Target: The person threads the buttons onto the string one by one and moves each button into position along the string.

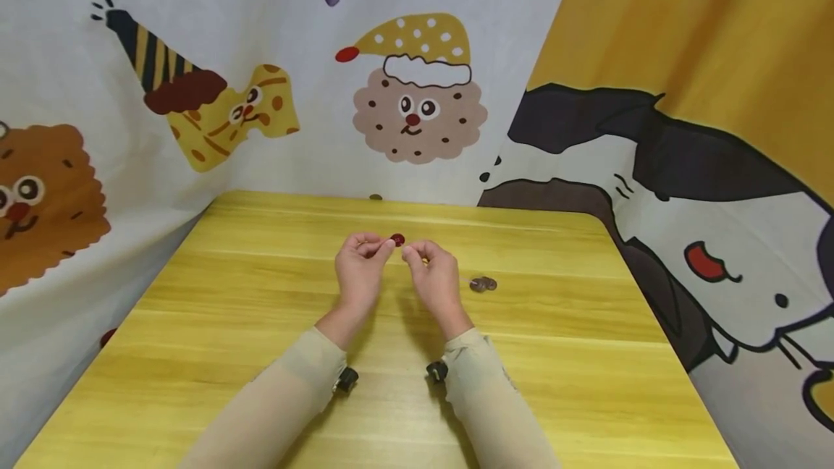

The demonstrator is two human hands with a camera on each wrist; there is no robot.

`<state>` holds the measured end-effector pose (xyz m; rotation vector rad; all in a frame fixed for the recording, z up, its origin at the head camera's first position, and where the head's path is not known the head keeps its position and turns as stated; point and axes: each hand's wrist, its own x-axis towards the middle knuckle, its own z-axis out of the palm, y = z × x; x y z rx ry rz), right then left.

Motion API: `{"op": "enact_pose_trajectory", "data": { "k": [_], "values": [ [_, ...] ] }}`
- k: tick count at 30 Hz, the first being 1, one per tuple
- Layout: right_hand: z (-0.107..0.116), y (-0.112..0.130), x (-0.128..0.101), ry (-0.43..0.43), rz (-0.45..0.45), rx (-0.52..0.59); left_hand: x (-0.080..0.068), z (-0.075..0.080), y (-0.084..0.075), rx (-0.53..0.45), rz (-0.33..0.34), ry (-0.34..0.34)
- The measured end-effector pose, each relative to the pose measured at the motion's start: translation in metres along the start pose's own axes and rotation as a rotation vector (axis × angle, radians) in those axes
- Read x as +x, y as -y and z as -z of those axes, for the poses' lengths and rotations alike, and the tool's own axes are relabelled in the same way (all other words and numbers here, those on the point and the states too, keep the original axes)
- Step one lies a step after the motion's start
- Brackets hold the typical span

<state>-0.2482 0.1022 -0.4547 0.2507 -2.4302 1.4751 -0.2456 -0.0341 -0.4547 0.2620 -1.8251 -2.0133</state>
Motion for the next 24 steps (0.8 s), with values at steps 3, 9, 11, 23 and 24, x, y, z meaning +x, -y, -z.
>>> {"op": "enact_pose_trajectory", "data": {
  "k": [3, 9, 11, 23, 24],
  "values": [
    [0.0006, 0.0011, 0.0000, -0.002, -0.003, -0.008, -0.0012, -0.0014, 0.0004, 0.017, -0.038, 0.008],
    [0.0009, 0.0011, 0.0000, -0.021, 0.015, -0.002, -0.0039, -0.0021, 0.0010, 0.030, -0.049, 0.022],
    [0.0006, 0.0007, 0.0003, -0.030, 0.022, 0.002, -0.0046, -0.0015, 0.0012, 0.032, -0.051, 0.026],
    [-0.0021, -0.0009, 0.0007, -0.055, 0.031, -0.008, -0.0053, 0.0000, 0.0040, 0.049, -0.078, 0.025],
    [-0.0023, -0.0008, 0.0007, -0.059, 0.034, -0.010, -0.0052, 0.0000, 0.0042, 0.049, -0.079, 0.023]
  ]
}}
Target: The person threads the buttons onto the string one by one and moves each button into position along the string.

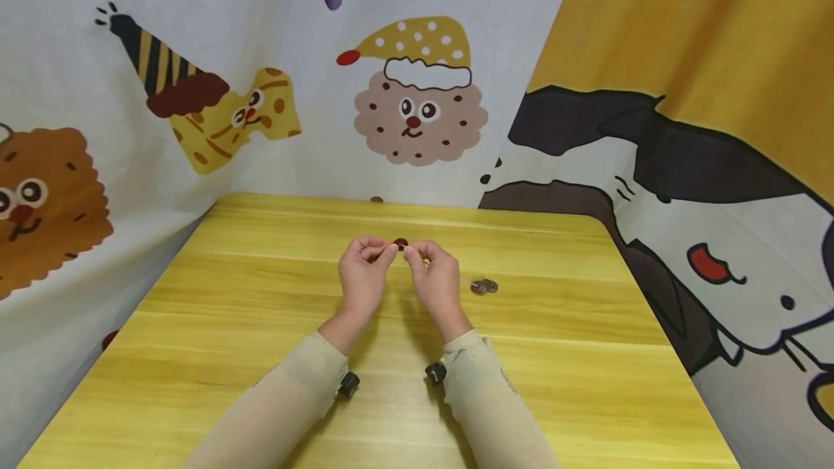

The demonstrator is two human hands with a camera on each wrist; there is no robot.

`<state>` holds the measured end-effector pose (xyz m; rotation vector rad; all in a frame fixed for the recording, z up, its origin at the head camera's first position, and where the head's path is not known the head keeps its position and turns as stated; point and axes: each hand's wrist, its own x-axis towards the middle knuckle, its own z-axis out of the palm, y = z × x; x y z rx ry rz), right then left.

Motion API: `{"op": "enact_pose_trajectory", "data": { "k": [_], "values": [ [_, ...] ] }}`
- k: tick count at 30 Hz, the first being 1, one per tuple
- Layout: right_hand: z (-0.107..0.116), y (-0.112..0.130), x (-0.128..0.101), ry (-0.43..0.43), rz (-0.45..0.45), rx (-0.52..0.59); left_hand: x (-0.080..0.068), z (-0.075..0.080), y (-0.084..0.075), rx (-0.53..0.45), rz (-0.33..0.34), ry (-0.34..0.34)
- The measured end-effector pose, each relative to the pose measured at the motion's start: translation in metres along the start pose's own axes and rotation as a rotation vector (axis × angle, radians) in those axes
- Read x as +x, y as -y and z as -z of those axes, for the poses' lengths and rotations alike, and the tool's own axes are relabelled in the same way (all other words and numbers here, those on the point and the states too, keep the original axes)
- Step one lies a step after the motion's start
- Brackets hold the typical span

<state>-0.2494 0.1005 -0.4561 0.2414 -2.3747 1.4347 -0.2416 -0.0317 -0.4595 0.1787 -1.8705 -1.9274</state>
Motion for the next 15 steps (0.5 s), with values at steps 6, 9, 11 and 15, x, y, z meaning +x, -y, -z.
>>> {"op": "enact_pose_trajectory", "data": {
  "k": [6, 9, 11, 15],
  "values": [
    [-0.0019, -0.0003, 0.0005, -0.018, 0.008, -0.021, -0.0004, 0.0006, 0.0004, -0.003, -0.007, -0.006],
    [-0.0022, 0.0001, 0.0003, -0.022, 0.005, -0.018, 0.0000, 0.0004, 0.0007, -0.005, -0.007, -0.010],
    [-0.0023, 0.0003, 0.0001, -0.023, 0.000, -0.014, 0.0001, 0.0003, 0.0008, -0.009, -0.004, -0.013],
    [-0.0026, 0.0005, -0.0003, -0.026, -0.007, -0.012, -0.0010, 0.0001, 0.0002, -0.013, 0.001, -0.009]
  ]
}}
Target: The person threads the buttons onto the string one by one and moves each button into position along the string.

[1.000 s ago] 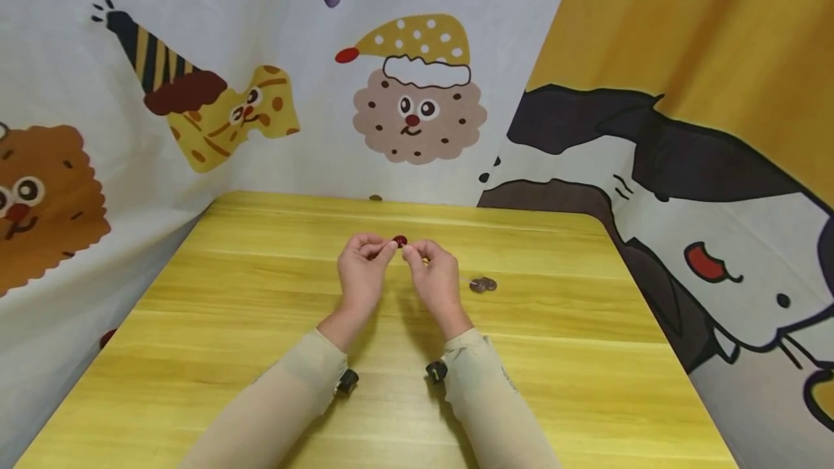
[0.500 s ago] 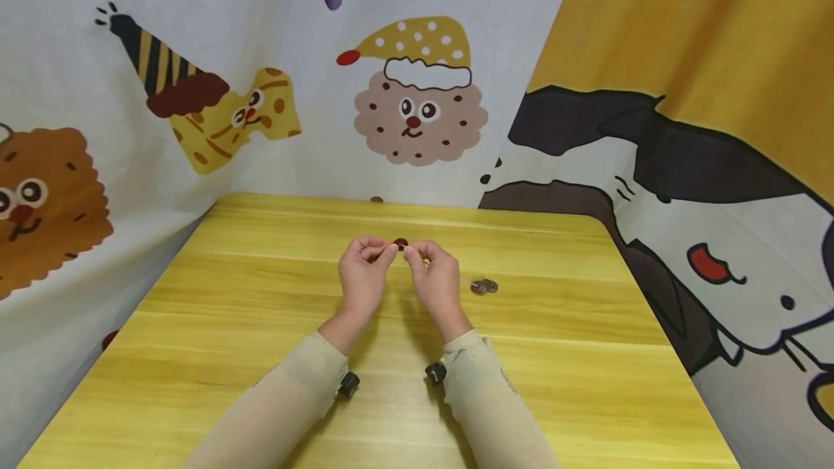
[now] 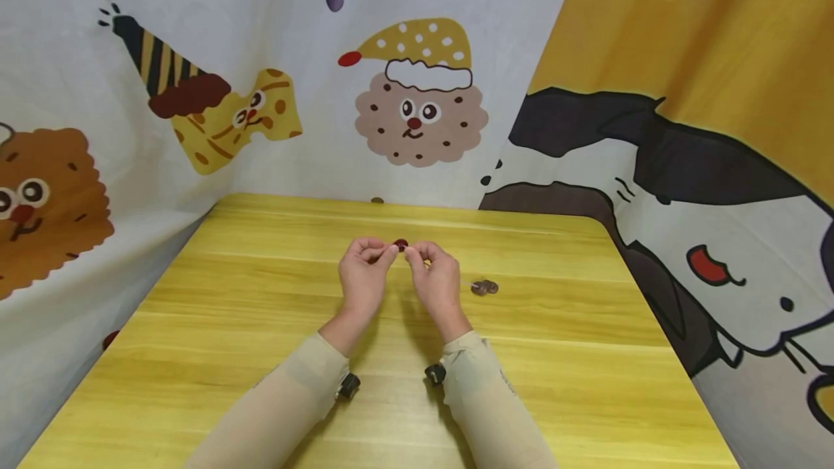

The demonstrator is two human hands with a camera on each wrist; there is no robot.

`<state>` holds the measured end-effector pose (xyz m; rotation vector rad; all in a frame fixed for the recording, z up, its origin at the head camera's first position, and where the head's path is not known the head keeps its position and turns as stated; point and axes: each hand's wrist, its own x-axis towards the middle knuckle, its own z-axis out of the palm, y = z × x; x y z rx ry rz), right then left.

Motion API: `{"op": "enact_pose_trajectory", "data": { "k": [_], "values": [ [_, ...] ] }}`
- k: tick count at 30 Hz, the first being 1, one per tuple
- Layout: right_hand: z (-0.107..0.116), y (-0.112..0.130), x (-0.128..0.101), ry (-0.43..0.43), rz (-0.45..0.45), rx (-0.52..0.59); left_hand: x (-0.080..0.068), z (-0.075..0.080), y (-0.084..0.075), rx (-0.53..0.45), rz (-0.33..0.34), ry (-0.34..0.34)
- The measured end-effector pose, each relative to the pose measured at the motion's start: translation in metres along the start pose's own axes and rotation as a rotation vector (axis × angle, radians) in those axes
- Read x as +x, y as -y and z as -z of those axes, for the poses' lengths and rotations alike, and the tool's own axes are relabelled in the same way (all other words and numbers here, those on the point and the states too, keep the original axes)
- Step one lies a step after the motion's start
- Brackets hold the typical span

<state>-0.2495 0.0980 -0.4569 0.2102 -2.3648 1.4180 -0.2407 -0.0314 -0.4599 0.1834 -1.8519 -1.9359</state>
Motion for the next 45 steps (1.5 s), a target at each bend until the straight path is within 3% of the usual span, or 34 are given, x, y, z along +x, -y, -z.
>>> {"op": "enact_pose_trajectory", "data": {
  "k": [16, 21, 24, 30, 34, 40, 45],
  "values": [
    [-0.002, 0.001, 0.000, -0.051, 0.013, -0.076, -0.004, -0.002, 0.001, 0.047, -0.062, 0.024],
    [0.002, -0.003, 0.004, 0.032, 0.059, -0.082, -0.004, 0.000, 0.002, 0.087, -0.067, 0.073],
    [0.008, -0.007, 0.009, 0.087, 0.106, -0.060, 0.000, 0.007, 0.000, 0.081, 0.000, 0.160],
    [0.014, -0.015, 0.015, 0.122, 0.198, -0.033, 0.020, 0.018, -0.009, 0.049, 0.241, 0.355],
    [0.013, -0.018, 0.016, 0.135, 0.225, -0.048, 0.029, 0.021, -0.012, 0.039, 0.305, 0.421],
    [0.009, -0.017, 0.015, 0.138, 0.234, -0.106, 0.029, 0.022, -0.011, 0.037, 0.272, 0.383],
    [0.008, -0.012, 0.013, 0.228, 0.172, -0.138, 0.023, 0.020, -0.008, 0.057, 0.214, 0.314]
  ]
}}
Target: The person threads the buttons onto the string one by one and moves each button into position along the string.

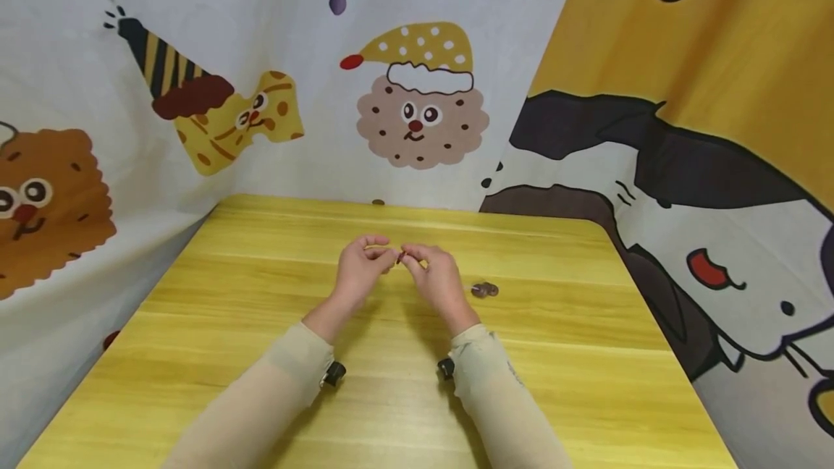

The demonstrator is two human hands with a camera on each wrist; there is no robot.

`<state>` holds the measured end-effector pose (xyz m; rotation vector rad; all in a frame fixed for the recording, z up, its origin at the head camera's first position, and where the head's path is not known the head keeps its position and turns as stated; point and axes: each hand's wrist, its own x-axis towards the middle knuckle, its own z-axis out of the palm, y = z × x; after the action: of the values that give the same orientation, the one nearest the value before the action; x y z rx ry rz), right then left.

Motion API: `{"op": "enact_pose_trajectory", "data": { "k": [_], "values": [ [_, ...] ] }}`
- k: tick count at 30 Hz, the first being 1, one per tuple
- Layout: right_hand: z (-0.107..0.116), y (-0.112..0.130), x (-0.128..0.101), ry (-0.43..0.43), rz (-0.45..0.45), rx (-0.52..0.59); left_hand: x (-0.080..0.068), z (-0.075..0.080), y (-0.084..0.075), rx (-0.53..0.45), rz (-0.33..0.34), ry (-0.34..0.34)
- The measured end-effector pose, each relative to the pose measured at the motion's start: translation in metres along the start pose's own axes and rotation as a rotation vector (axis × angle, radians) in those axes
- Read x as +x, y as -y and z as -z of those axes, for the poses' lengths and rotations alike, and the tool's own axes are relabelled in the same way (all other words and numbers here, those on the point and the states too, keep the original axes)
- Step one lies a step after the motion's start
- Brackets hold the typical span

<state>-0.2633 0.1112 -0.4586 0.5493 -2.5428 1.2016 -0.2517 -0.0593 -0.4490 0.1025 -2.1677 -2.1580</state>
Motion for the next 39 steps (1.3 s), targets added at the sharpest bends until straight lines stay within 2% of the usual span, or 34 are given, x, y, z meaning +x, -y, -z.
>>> {"op": "enact_pose_trajectory", "data": {
  "k": [4, 7, 14, 18, 20, 25, 31, 34, 39],
  "values": [
    [0.001, 0.002, -0.002, 0.073, -0.052, 0.038, -0.003, -0.002, 0.000, 0.032, -0.053, -0.027],
    [0.001, 0.003, -0.003, 0.091, -0.055, 0.047, -0.004, -0.003, 0.001, 0.053, -0.081, -0.041],
    [-0.003, 0.000, -0.002, 0.016, 0.013, -0.033, -0.005, -0.006, 0.006, 0.078, -0.127, -0.037],
    [0.001, -0.008, 0.000, -0.002, 0.001, -0.037, -0.005, -0.006, 0.010, 0.142, -0.159, -0.059],
    [0.008, -0.016, 0.001, 0.030, -0.023, -0.029, -0.004, -0.005, 0.011, 0.188, -0.179, -0.078],
    [0.032, -0.050, 0.002, 0.196, -0.046, -0.015, -0.004, -0.003, 0.011, 0.288, -0.227, -0.108],
    [0.063, -0.098, -0.001, 0.396, -0.128, -0.038, -0.006, 0.002, 0.012, 0.334, -0.236, -0.111],
    [0.078, -0.115, 0.000, 0.446, -0.157, -0.080, -0.004, 0.003, 0.013, 0.339, -0.239, -0.112],
    [0.094, -0.129, -0.002, 0.480, -0.174, -0.152, -0.003, 0.003, 0.012, 0.343, -0.253, -0.125]
  ]
}}
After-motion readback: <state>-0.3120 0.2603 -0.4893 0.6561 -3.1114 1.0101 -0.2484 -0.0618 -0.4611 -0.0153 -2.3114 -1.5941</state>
